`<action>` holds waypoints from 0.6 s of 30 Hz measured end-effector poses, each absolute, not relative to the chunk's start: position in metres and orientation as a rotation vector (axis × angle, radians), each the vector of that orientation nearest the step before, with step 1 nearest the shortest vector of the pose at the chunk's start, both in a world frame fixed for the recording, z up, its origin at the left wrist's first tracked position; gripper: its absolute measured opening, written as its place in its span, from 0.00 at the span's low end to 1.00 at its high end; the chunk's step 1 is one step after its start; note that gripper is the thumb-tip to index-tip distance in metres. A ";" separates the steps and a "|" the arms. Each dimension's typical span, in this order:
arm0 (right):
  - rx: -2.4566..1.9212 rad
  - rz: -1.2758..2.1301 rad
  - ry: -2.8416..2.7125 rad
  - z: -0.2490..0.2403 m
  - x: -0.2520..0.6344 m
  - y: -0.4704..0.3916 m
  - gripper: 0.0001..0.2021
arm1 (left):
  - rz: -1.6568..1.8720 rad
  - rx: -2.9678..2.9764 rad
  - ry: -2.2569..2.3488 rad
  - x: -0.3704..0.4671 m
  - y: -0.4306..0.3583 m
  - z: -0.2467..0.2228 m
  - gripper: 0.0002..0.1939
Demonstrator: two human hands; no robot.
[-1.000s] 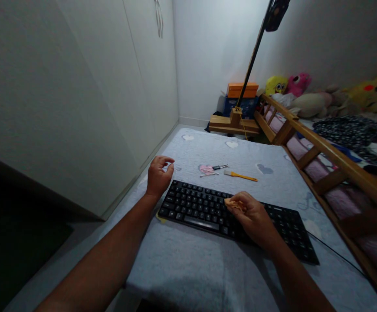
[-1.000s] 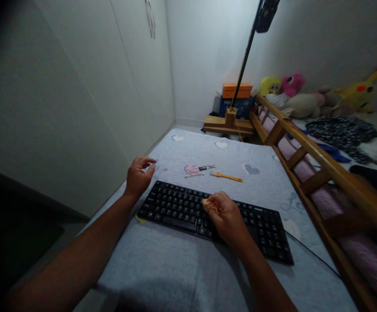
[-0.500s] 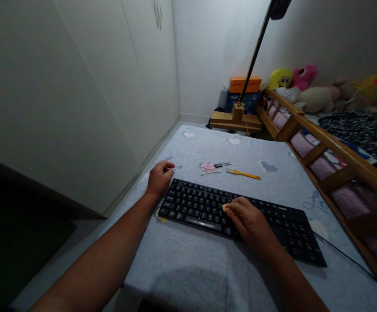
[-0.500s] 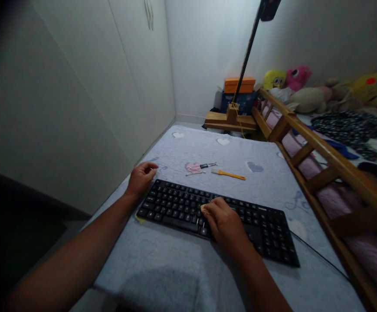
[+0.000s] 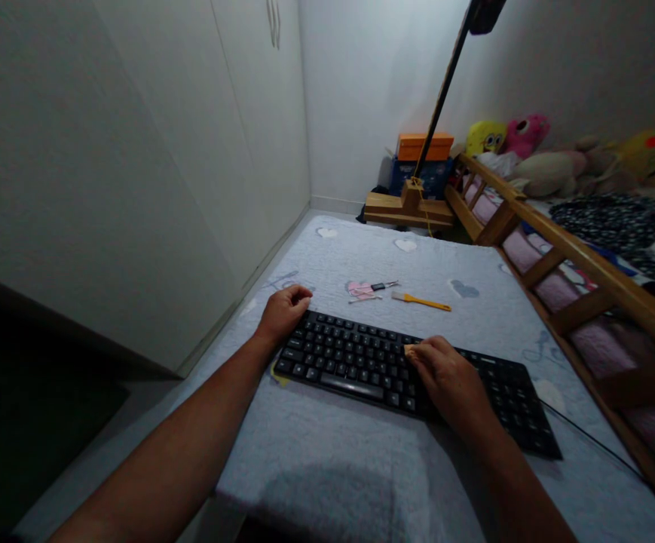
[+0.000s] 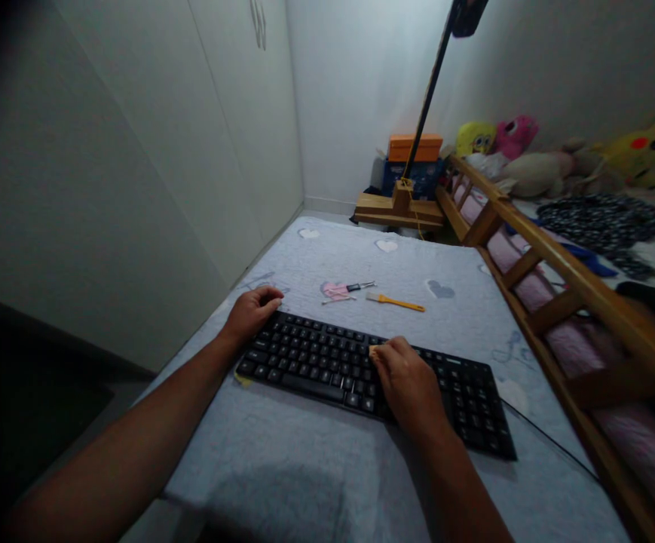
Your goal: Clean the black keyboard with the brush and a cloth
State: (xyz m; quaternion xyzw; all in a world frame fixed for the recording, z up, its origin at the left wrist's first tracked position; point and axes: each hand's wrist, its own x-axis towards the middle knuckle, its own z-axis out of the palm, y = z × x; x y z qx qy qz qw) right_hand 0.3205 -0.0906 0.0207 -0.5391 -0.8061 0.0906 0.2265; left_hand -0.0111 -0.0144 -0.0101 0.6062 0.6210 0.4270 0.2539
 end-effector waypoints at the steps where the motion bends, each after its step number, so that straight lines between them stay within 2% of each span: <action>1: -1.470 0.249 -2.220 0.021 0.320 -0.091 0.15 | 1.151 1.649 1.676 -0.011 -0.014 -0.010 0.12; 8: -1.291 0.343 -2.314 0.025 0.301 -0.100 0.14 | 1.073 1.692 1.666 -0.013 -0.015 -0.010 0.13; 18: -1.465 0.212 -2.254 0.021 0.322 -0.091 0.14 | 1.024 1.706 1.677 -0.011 -0.016 -0.004 0.14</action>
